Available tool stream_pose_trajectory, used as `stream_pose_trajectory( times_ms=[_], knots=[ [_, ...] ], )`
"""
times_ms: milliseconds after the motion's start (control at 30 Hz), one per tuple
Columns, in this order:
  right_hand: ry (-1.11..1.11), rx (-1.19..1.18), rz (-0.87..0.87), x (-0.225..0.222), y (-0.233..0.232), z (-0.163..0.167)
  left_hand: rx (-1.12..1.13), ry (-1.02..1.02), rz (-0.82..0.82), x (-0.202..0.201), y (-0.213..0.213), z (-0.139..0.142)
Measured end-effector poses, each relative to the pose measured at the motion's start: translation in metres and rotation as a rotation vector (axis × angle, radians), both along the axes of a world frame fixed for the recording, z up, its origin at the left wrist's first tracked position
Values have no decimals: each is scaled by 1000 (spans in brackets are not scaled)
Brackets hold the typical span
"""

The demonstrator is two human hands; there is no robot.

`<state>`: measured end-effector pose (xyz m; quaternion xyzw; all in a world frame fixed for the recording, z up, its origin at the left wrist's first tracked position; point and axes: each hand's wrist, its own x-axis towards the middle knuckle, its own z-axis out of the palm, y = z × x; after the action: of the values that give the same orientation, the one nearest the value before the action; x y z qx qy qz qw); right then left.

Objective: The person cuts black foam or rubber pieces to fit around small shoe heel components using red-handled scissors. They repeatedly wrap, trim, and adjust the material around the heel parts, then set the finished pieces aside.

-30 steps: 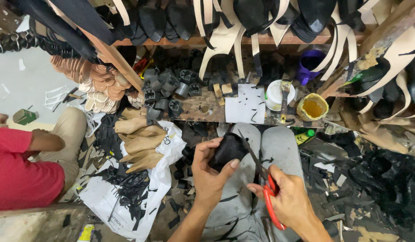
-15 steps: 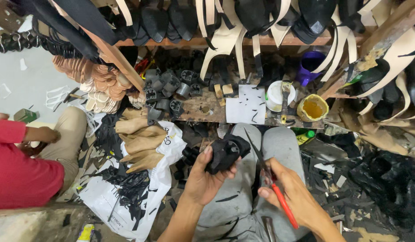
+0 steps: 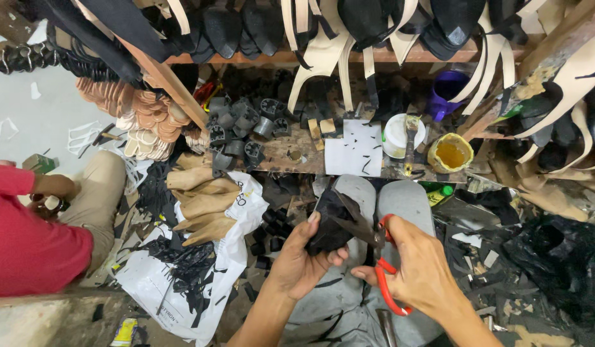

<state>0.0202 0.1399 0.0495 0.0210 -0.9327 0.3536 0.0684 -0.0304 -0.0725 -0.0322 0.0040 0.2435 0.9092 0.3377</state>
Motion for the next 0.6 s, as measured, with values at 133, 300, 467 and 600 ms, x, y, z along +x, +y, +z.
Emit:
stream_pose_trajectory(
  times_ms=[133,300,467,600],
  knots=[
    [53,30,6,2,6,-21,-12,-92,43,0,-1,1],
    [-283,-28,-162,6,15,-53,106,-79,51,-3,-7,14],
    [-380,30,153,40,18,-86,56,67,88,-13,-27,35],
    [-412,-33,623,59,9,-99,16,153,70,-16,-30,34]
  ],
)
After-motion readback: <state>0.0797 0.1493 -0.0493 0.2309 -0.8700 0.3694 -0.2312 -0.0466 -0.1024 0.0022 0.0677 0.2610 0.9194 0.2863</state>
